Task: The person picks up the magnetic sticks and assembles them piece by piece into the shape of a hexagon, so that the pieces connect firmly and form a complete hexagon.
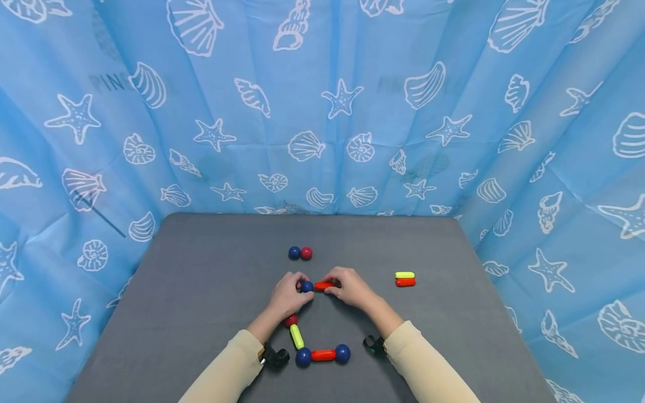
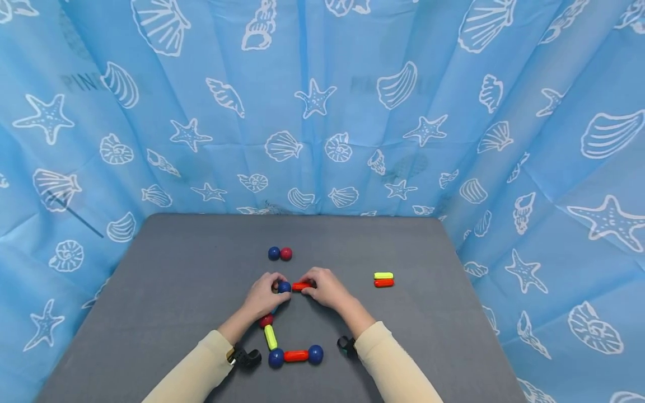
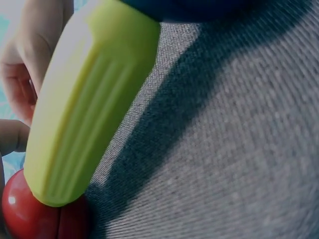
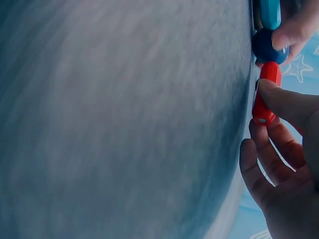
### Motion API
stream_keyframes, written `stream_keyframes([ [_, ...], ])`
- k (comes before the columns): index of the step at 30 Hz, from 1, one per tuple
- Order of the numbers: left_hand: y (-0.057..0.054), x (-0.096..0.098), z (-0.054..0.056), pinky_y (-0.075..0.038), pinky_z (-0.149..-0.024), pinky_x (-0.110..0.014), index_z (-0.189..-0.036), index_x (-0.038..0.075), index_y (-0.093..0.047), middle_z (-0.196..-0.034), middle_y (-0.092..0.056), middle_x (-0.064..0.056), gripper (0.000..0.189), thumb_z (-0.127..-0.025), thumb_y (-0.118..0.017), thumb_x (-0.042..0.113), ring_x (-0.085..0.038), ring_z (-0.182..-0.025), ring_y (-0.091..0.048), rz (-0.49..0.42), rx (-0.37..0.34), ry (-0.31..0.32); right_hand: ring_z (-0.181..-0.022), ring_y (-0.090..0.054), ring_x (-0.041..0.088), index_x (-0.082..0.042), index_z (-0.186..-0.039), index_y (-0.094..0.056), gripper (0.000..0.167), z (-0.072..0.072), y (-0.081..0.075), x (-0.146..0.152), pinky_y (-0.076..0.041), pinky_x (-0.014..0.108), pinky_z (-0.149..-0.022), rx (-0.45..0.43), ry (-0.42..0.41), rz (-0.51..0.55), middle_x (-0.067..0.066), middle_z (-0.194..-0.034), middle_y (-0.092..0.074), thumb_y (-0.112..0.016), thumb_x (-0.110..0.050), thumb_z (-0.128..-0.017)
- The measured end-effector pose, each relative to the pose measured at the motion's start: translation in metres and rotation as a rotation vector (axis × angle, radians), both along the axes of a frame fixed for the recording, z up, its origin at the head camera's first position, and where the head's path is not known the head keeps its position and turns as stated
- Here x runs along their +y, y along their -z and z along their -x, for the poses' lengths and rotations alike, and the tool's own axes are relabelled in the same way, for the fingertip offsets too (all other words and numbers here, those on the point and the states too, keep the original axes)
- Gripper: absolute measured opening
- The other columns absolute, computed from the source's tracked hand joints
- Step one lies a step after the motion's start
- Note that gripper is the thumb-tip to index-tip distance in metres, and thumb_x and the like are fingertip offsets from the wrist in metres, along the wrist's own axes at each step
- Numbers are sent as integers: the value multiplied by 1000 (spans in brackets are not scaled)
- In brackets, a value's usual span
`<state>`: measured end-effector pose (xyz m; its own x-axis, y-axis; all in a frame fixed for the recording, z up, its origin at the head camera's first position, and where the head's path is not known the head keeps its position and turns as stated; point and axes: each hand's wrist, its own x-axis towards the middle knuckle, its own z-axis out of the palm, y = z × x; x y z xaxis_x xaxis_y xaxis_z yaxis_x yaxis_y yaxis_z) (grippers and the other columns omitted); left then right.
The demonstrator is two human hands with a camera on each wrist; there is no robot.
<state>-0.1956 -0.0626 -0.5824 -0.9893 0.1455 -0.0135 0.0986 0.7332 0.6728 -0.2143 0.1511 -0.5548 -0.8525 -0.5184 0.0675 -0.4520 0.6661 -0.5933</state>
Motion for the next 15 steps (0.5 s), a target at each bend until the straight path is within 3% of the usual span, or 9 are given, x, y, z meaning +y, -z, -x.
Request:
stream_keyframes([
  [7, 1, 2, -1, -42, -72, -35, -109, 27, -74, -98, -55, 0, 36, -79, -80, 47, -15, -80, -52, 35, 34, 11, -85, -60, 13, -13, -108, -76, 18, -1, 2, -9, -52, 31, -78, 3, -14, 20, 2, -102, -70, -76, -12, -90],
  [15, -2, 2, -1, -42, -73, -37, -103, 25, -77, -100, -55, 0, 29, -81, -82, 44, -17, -84, -53, 25, 30, 3, -89, -66, 14, -12, -109, -76, 19, 0, 6, -11, -55, 29, -80, 9, -37, 85, 3, -105, -72, -76, -10, -89],
])
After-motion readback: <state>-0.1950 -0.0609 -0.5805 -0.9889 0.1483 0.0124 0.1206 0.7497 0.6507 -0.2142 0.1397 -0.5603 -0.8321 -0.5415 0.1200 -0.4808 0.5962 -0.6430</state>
